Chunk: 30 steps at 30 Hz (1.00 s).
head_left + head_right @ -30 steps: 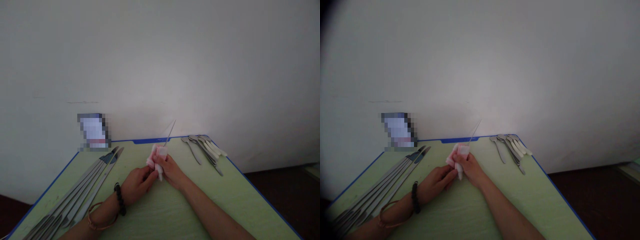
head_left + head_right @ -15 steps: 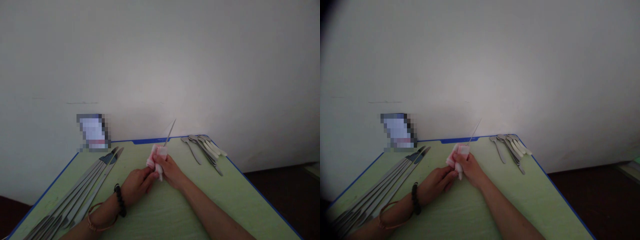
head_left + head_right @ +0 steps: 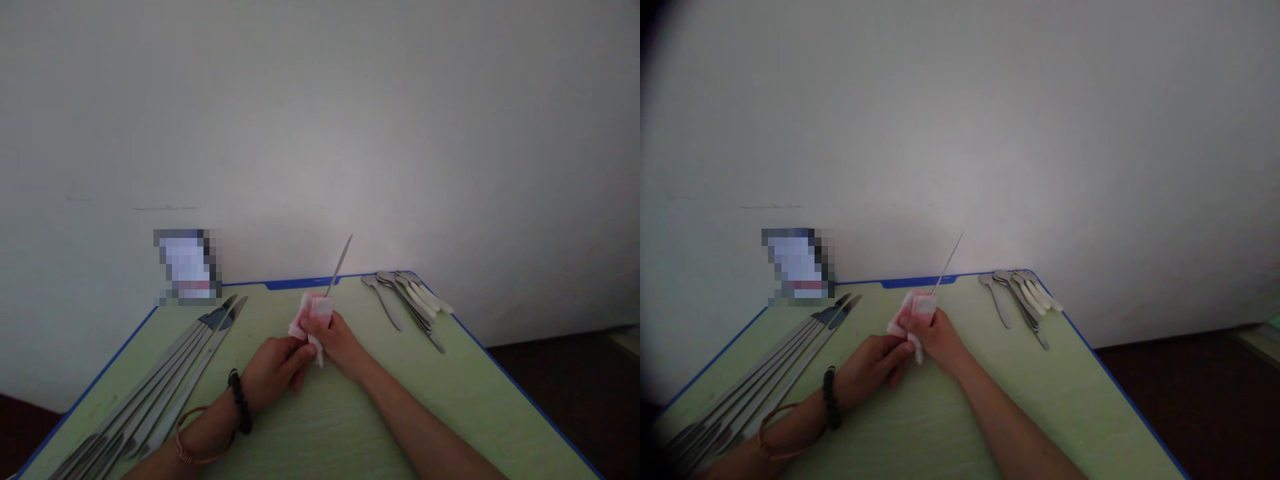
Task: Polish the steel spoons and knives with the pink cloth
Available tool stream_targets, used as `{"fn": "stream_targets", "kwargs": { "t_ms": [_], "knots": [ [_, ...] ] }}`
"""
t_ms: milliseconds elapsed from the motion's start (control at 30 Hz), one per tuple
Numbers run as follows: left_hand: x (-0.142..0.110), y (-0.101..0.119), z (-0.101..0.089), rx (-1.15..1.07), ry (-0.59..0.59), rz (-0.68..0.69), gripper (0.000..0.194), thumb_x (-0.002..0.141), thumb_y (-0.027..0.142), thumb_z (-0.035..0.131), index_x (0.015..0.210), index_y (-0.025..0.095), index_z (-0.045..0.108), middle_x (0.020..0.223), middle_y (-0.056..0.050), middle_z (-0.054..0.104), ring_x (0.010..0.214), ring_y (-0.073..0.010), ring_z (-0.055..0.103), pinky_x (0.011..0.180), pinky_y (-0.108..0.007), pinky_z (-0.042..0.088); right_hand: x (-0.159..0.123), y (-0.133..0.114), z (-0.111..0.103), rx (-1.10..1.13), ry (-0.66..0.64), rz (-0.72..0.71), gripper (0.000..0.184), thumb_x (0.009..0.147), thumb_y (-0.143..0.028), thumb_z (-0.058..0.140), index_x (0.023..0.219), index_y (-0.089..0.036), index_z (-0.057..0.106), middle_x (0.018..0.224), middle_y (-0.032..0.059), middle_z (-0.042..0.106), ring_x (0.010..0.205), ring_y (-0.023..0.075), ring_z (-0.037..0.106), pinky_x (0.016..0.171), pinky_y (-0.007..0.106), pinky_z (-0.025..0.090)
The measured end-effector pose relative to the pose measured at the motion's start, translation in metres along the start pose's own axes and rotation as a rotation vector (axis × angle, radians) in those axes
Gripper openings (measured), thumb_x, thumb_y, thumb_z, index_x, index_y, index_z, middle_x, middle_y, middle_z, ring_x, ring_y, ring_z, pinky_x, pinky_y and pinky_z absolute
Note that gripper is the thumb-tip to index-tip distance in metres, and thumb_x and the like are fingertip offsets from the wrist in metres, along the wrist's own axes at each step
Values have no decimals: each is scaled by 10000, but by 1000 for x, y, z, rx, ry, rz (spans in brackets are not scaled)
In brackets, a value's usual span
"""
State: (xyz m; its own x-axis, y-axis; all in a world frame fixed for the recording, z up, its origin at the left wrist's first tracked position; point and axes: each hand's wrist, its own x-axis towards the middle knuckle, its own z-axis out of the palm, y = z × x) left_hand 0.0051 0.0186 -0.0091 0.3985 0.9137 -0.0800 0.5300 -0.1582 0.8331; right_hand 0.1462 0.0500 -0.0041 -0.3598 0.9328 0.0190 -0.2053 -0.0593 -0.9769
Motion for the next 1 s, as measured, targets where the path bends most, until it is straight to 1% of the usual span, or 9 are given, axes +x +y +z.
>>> {"fn": "stream_targets", "kwargs": {
  "t_ms": [100, 300, 467, 567, 733, 867, 1000],
  "knots": [
    [0, 1, 0, -11, 12, -17, 417, 857, 472, 384, 642, 164, 566, 434, 44, 532, 413, -100, 413, 448, -199, 300, 0, 1, 0, 28, 0, 6, 314, 657, -463, 660, 646, -165, 561, 597, -19, 514, 553, 99, 433, 509, 215, 336],
    [-1, 0, 0, -41, 33, -17, 435, 844, 491, 401, 582, 170, 532, 402, 53, 487, 398, -94, 396, 435, -196, 292, 0, 3, -1, 25, 27, 18, 338, 672, -471, 642, 583, -166, 527, 515, -35, 468, 485, 87, 385, 465, 220, 302],
    [-2, 1, 0, -53, 47, -10, 431, 849, 479, 391, 574, 175, 523, 386, 57, 477, 400, -95, 404, 453, -196, 311, 0, 3, -2, -11, -31, 38, 370, 681, -509, 622, 575, -165, 535, 500, -24, 492, 481, 95, 411, 463, 222, 308],
    [-2, 2, 0, -49, 56, -14, 446, 842, 482, 401, 534, 177, 502, 395, 52, 480, 409, -95, 405, 459, -198, 315, 1, 2, -2, -12, -30, 39, 383, 659, -531, 631, 581, -166, 546, 508, -22, 502, 484, 93, 415, 464, 218, 315],
    [0, 4, 0, -111, 90, -26, 418, 823, 515, 397, 615, 176, 522, 462, 40, 514, 436, -100, 414, 450, -205, 293, 2, 5, -2, 45, 18, 13, 395, 663, -538, 628, 586, -163, 534, 509, -30, 493, 479, 85, 417, 461, 210, 329],
    [2, 4, -2, -215, 71, -38, 432, 809, 559, 382, 679, 173, 527, 480, 44, 506, 434, -99, 388, 444, -208, 280, 3, 8, -2, 118, 17, 8, 379, 682, -532, 619, 612, -168, 541, 513, -28, 506, 472, 90, 438, 472, 220, 357],
    [2, 3, -4, -249, 33, -8, 407, 805, 546, 434, 658, 172, 504, 466, 64, 456, 443, -88, 368, 455, -202, 283, 2, 11, -1, 164, 17, 29, 377, 705, -535, 600, 630, -172, 531, 517, -28, 516, 471, 94, 453, 481, 227, 369]
  ]
}}
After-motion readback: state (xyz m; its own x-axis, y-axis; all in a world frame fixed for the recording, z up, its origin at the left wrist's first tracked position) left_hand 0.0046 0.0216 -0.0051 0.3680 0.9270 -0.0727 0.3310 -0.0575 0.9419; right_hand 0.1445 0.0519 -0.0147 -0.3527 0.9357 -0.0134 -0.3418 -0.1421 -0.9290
